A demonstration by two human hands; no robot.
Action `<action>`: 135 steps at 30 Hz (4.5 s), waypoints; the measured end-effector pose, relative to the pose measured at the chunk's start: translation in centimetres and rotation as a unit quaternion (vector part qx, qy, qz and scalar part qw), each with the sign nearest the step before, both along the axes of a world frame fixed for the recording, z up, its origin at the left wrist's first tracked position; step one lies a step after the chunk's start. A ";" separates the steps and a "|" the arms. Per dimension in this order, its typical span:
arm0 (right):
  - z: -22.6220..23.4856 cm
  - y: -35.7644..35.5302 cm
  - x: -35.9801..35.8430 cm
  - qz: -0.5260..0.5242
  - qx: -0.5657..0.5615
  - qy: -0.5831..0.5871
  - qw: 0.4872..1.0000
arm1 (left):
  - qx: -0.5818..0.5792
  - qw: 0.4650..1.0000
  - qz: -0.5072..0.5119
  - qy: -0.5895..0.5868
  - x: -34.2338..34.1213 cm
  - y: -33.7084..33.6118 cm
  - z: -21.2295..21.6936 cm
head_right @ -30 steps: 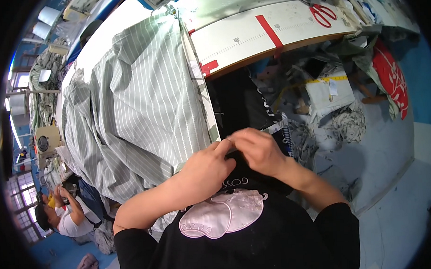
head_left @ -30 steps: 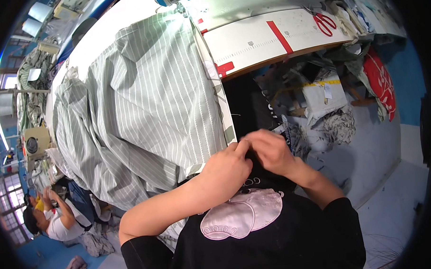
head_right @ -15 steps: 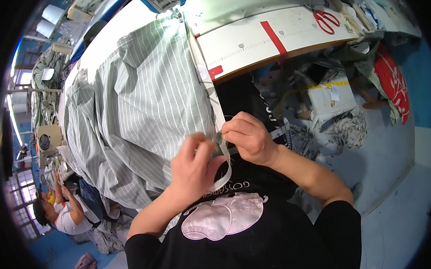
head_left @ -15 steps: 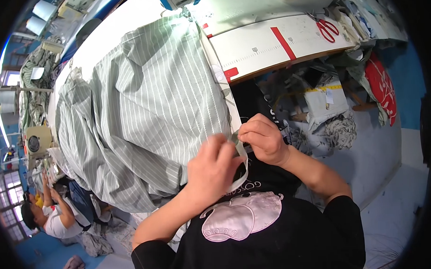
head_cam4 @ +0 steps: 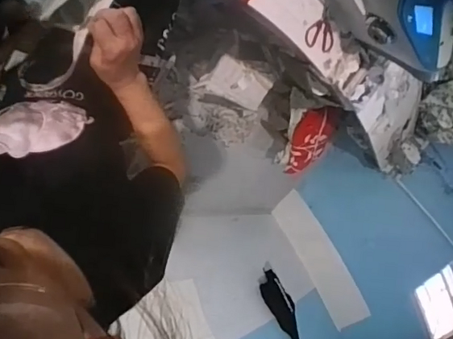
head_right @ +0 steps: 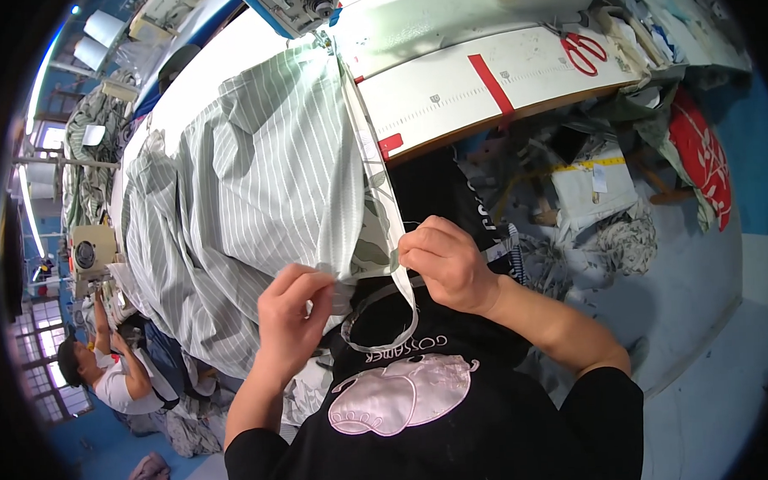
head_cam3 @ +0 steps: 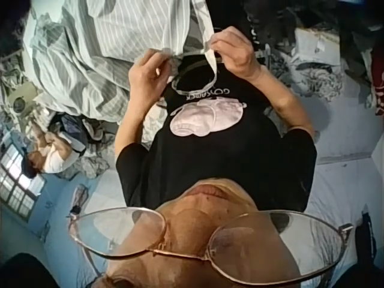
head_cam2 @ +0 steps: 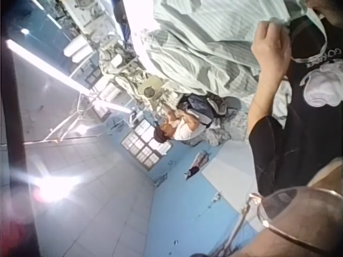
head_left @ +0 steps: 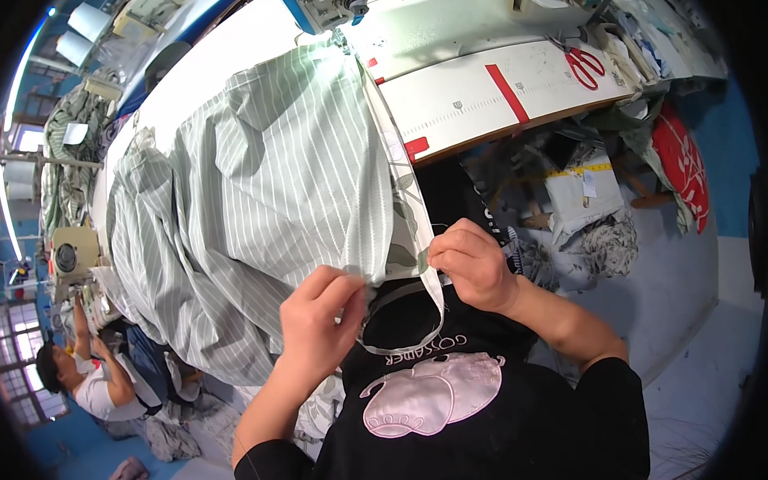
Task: Sew fabric pieces together using an industrial sewing machine to assemble pillowcases.
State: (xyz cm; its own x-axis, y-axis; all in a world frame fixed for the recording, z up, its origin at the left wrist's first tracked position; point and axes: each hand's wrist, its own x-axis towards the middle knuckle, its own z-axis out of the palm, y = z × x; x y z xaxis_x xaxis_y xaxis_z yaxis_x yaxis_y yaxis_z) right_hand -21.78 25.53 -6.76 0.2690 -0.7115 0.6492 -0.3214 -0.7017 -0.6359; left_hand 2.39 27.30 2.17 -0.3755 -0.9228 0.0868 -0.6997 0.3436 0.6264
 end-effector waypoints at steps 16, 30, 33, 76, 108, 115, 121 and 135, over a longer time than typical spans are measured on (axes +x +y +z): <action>-0.8 -0.5 -0.2 -0.031 -0.114 0.046 0.992 | -0.086 0.964 -0.208 -0.139 -5.1 -1.7 -1.5; -0.2 -0.9 -0.9 0.022 -0.113 0.107 0.988 | -0.077 0.952 -0.249 -0.159 -5.3 -2.4 -1.7; -0.1 -0.8 -1.1 0.020 -0.075 0.110 0.991 | 0.008 0.957 -0.251 -0.142 -4.6 -4.4 -0.4; 2.6 -3.7 -1.2 0.055 0.108 0.167 0.979 | -0.215 0.960 0.130 0.122 -2.7 -33.1 -7.4; 3.1 -9.6 -0.5 0.035 0.057 0.180 0.981 | 0.215 0.804 0.243 0.498 -3.5 -44.3 -10.4; 3.3 -11.5 -0.5 0.046 0.045 0.192 0.979 | 0.202 0.740 0.263 0.586 -5.1 -43.6 -6.9; 3.5 -13.7 -0.2 0.046 0.030 0.174 0.983 | 0.023 0.954 0.189 0.232 -3.8 -46.9 -9.3; 3.7 -17.8 0.0 0.054 0.003 0.213 0.975 | -0.221 0.965 0.127 -0.056 -2.9 -52.1 -10.1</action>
